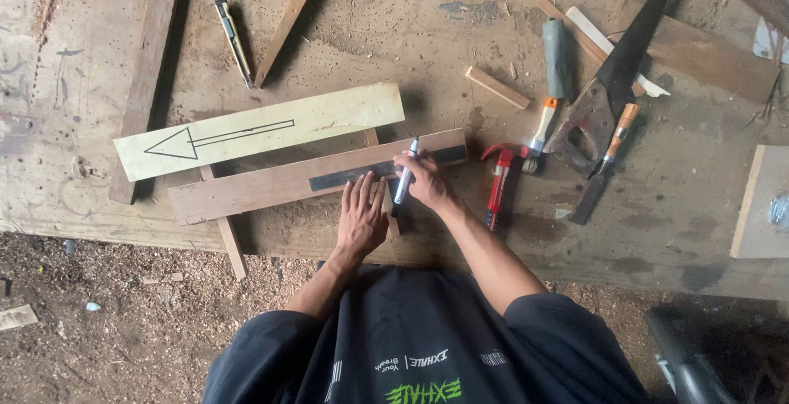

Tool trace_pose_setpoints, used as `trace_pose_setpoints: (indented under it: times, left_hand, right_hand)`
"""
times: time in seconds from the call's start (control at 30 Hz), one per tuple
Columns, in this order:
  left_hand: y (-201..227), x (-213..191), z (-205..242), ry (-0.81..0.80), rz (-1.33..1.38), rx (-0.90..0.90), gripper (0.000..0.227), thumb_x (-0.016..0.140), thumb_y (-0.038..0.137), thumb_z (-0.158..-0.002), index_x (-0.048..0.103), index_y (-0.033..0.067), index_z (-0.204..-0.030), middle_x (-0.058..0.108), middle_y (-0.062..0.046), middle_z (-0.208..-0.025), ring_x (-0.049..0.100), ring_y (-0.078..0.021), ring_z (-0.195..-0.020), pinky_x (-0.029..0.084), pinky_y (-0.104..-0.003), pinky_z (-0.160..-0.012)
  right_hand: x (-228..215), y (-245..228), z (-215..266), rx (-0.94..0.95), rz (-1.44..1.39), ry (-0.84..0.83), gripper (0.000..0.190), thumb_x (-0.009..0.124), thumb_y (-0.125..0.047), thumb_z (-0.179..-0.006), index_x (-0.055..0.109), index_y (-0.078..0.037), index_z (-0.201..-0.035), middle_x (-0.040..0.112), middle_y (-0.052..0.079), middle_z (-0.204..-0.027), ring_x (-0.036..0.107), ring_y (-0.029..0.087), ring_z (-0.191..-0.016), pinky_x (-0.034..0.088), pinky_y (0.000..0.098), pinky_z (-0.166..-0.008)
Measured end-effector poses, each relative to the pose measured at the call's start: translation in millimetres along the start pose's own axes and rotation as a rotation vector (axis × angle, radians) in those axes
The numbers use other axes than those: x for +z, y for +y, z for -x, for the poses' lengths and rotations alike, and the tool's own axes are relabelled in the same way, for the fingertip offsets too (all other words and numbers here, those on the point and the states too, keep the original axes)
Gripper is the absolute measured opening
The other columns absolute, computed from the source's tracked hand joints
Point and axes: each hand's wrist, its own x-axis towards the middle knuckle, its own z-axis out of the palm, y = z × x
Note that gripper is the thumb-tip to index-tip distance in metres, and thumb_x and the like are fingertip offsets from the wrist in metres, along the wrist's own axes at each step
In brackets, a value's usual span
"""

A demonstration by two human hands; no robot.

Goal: The person uses a metal ruler and a black marker to draw straight lines and an arrow shape on a light-colored wooden plank. They reposition the ruler multiple times to create parallel lines and a triangular arrowhead, then draw a second arrow on a darker plank below.

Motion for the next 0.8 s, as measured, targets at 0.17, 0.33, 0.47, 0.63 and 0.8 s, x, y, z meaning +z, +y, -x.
trace_pose_setpoints:
  times: [0.17,0.33,0.47,0.63,0.8]
  left_hand:
    - [0,2,-3,-0.036,-0.039,-0.006,0.086,0.066,0.034,-0.087,0.028,0.0036,-0.157,0.027,-0.026,-0.16,0.026,-0.0389,-0.149,0.015,-0.057,-0.123]
    - [0,2,-2,-0.058,-0.045,-0.016,0.085,0.063,0.035,-0.089,0.026,0.0052,-0.16,0.027,-0.024,-0.162,0.025,-0.0375,-0.152,0.014,-0.055,-0.126]
    - [0,2,-1,-0.052,-0.052,-0.011,0.085,0.064,0.035,-0.089,0.027,0.0041,-0.159,0.027,-0.025,-0.162,0.026,-0.0381,-0.151,0.014,-0.056,-0.125]
    - [-1,2,-1,-0.028,-0.033,-0.003,0.084,0.065,0.035,-0.088,0.03,0.003,-0.157,0.029,-0.025,-0.161,0.027,-0.038,-0.15,0.016,-0.056,-0.124]
    - [-2,0,0,-0.023,-0.022,-0.008,0.084,0.066,0.033,-0.087,0.032,0.0024,-0.157,0.03,-0.025,-0.161,0.029,-0.0373,-0.15,0.017,-0.055,-0.125]
  right_hand:
    - [7,8,6,0.026,0.011,-0.015,0.032,0.079,0.0,-0.086,0.066,-0.01,-0.114,0.075,0.011,-0.107,0.069,0.029,-0.109,0.056,0.0405,-0.094]
    - [10,10,9,0.026,0.009,-0.001,0.032,0.08,-0.001,-0.087,0.067,-0.011,-0.115,0.075,0.011,-0.107,0.069,0.028,-0.109,0.056,0.0402,-0.093]
    - [8,7,8,0.038,0.019,0.006,0.031,0.08,-0.002,-0.087,0.068,-0.011,-0.114,0.075,0.011,-0.107,0.068,0.029,-0.11,0.056,0.0401,-0.093]
    - [5,2,5,0.039,0.03,0.002,0.03,0.081,-0.003,-0.087,0.068,-0.01,-0.114,0.075,0.011,-0.106,0.068,0.028,-0.108,0.056,0.0404,-0.092]
    - [1,-1,1,0.033,0.03,-0.006,0.03,0.081,-0.005,-0.087,0.067,-0.01,-0.113,0.074,0.01,-0.105,0.069,0.028,-0.109,0.057,0.0394,-0.094]
